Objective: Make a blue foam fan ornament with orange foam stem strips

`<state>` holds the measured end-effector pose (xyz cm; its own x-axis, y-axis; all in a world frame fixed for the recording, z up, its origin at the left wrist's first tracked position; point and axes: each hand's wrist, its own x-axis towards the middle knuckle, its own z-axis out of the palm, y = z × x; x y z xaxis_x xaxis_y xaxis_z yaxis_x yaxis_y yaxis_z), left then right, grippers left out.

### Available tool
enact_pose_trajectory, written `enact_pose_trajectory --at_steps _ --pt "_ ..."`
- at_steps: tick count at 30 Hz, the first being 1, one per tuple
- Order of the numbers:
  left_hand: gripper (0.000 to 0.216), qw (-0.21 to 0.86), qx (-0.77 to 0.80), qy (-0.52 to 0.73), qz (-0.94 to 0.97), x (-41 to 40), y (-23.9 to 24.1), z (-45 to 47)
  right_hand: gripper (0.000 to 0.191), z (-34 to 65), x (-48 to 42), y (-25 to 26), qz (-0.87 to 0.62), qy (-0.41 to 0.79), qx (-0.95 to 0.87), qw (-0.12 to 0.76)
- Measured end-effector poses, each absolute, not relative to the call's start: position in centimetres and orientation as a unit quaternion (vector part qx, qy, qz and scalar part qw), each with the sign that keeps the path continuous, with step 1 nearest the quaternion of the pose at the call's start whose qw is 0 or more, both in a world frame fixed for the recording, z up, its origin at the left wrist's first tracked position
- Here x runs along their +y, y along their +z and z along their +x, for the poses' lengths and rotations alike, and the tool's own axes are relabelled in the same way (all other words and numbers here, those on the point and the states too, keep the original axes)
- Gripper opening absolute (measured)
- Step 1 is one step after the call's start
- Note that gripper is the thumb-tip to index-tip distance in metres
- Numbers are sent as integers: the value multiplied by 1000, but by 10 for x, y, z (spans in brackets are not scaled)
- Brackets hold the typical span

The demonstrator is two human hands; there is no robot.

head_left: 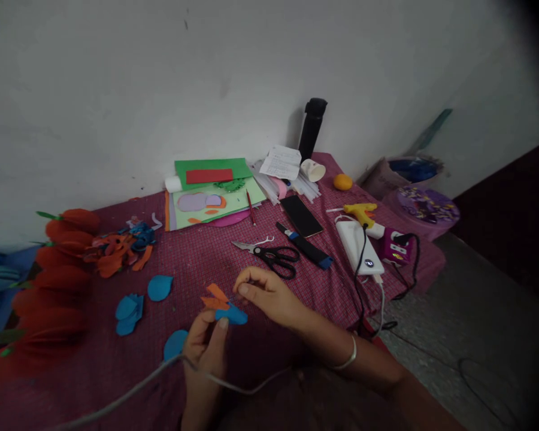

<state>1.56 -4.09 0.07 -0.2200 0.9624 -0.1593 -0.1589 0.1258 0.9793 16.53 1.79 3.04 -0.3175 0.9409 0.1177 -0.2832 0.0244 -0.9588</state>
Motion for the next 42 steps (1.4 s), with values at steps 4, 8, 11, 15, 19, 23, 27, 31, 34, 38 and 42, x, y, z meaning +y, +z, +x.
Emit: enact_pose_trajectory --at_steps 4,8,11,15,19,23,27,31,34,38,42 --pt "10 215 545 534 609 -40 4 1 18 176 17 41 -322 560 -589 485" --pt "26 50 474 484 734 -36 7 -14 12 190 17 56 -279 513 -672 456" --pt "26 3 449 459 767 -35 9 -18 12 197 16 63 -258 491 -714 427" --pt "18 -25 437 446 780 -33 14 -16 10 197 13 64 -269 448 -746 413" --pt "15 -39 422 426 799 -31 18 -13 4 193 13 60 -276 403 -766 418" --pt "19 -32 425 431 795 -32 21 -10 4 190 13 56 -265 380 -771 436" --pt "23 -22 441 434 785 -34 22 -7 4 189 12 55 -274 383 -774 423" --pt "22 -10 449 441 777 -33 20 -8 3 189 11 58 -279 389 -777 408" --pt "21 0 448 449 773 -33 18 -8 13 189 11 61 -270 397 -783 396" --pt "22 23 454 460 763 -33 19 -7 32 189 11 61 -261 407 -785 388" --pt "24 35 446 475 758 -32 21 -5 41 189 11 58 -268 407 -786 380"
